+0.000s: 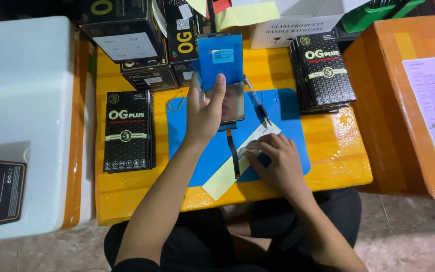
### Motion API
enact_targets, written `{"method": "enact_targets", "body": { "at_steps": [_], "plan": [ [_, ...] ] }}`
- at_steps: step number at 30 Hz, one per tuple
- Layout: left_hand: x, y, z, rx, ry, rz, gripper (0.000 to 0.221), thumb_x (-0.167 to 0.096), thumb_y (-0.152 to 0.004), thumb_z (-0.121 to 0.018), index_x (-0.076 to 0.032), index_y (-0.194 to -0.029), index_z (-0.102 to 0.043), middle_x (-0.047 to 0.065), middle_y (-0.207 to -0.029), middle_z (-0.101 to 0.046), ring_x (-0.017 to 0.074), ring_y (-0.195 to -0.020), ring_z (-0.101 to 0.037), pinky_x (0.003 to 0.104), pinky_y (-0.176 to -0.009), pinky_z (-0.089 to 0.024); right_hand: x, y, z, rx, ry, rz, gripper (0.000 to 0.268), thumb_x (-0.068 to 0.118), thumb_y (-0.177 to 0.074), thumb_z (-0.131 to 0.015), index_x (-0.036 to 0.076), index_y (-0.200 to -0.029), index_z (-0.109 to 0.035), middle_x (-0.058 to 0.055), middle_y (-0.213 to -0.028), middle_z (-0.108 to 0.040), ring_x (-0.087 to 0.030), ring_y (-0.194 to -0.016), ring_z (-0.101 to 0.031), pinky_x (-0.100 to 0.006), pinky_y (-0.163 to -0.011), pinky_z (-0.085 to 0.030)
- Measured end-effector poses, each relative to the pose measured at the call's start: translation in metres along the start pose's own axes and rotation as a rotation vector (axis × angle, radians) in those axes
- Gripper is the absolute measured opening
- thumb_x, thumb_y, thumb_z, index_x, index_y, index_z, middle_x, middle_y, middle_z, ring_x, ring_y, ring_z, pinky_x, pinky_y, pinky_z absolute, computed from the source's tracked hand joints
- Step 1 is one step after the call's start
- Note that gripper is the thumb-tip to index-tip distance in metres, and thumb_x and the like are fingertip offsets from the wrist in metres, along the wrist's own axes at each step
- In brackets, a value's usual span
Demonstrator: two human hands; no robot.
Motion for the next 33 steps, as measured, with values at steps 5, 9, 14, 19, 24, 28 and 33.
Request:
{"method": "enact_targets", "body": {
  "at_steps": [5, 9, 14, 19, 24, 28, 33],
  "plan": [
    [0.005, -0.001, -0.004, 0.024, -0.008, 0.023, 0.064, -0.052, -0.106, -0.058, -0.017, -0.156, -0.037, 0.014, -0.148, -0.054, 0.0373, -0.140, -0.051, 0.064, -0.117, -0.038, 0.003, 0.007, 0.000, -0.033, 0.019, -0.028, 0.012, 0.033, -0.087, -0.079, 0.028, -0.098, -0.079, 0.005, -0.095, -0.066, -0.020, -0.094, -0.062, -0.035, -0.079, -0.045],
    [0.001, 0.001, -0.011, 0.054, -0.073, 0.043, 0.061, -0.051, -0.107, -0.055, -0.017, -0.154, -0.037, 0.014, -0.146, -0.054, 0.0372, -0.138, -0.053, 0.063, -0.116, -0.040, 0.012, 0.003, 0.007, -0.051, -0.027, -0.015, 0.010, 0.028, -0.089, -0.076, 0.024, -0.097, -0.079, 0.000, -0.093, -0.067, -0.023, -0.094, -0.061, -0.037, -0.082, -0.044],
    [0.006, -0.001, -0.009, 0.056, -0.092, 0.051, 0.057, -0.049, -0.107, -0.054, -0.018, -0.152, -0.039, 0.013, -0.145, -0.055, 0.0357, -0.136, -0.054, 0.062, -0.114, -0.041, 0.013, 0.003, 0.009, -0.064, -0.052, -0.006, 0.009, 0.026, -0.088, -0.077, 0.021, -0.096, -0.079, -0.001, -0.093, -0.067, -0.024, -0.095, -0.061, -0.038, -0.083, -0.044],
    [0.003, 0.000, -0.006, 0.056, -0.135, 0.071, 0.055, -0.050, -0.107, -0.052, -0.018, -0.150, -0.040, 0.013, -0.142, -0.057, 0.0347, -0.134, -0.056, 0.062, -0.113, -0.042, 0.013, 0.003, 0.008, -0.064, -0.060, -0.004, 0.008, 0.026, -0.090, -0.076, 0.021, -0.094, -0.079, -0.001, -0.094, -0.068, -0.022, -0.095, -0.061, -0.037, -0.085, -0.044],
    [0.001, 0.001, -0.005, 0.032, -0.139, 0.053, 0.057, -0.050, -0.106, -0.052, -0.015, -0.149, -0.042, 0.015, -0.141, -0.057, 0.0373, -0.135, -0.055, 0.062, -0.115, -0.039, 0.012, 0.001, 0.006, -0.004, -0.085, -0.026, 0.008, 0.024, -0.090, -0.076, 0.020, -0.096, -0.080, -0.001, -0.095, -0.069, -0.023, -0.098, -0.061, -0.038, -0.089, -0.043],
    [0.000, 0.002, -0.008, 0.041, -0.128, 0.051, 0.055, -0.048, -0.108, -0.050, -0.013, -0.150, -0.040, 0.017, -0.145, -0.055, 0.0382, -0.138, -0.051, 0.063, -0.117, -0.036, 0.012, 0.000, 0.004, 0.010, -0.085, -0.017, 0.008, 0.023, -0.089, -0.077, 0.020, -0.096, -0.079, 0.000, -0.096, -0.069, -0.023, -0.098, -0.061, -0.039, -0.088, -0.043],
    [0.006, 0.002, -0.007, 0.021, -0.092, 0.050, 0.055, -0.049, -0.107, -0.052, -0.015, -0.149, -0.041, 0.015, -0.140, -0.057, 0.0383, -0.136, -0.053, 0.064, -0.116, -0.036, 0.013, -0.002, 0.004, 0.044, -0.074, -0.018, 0.009, 0.025, -0.091, -0.075, 0.020, -0.099, -0.076, 0.000, -0.098, -0.069, -0.022, -0.098, -0.062, -0.040, -0.088, -0.044]
  ]
}}
Point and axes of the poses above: each hand's wrist, its own y-axis away from the middle knuckle, its own z-axis out of the back of the hand, x = y × z, the point moved 10 cm from there along -y, towards the middle knuckle
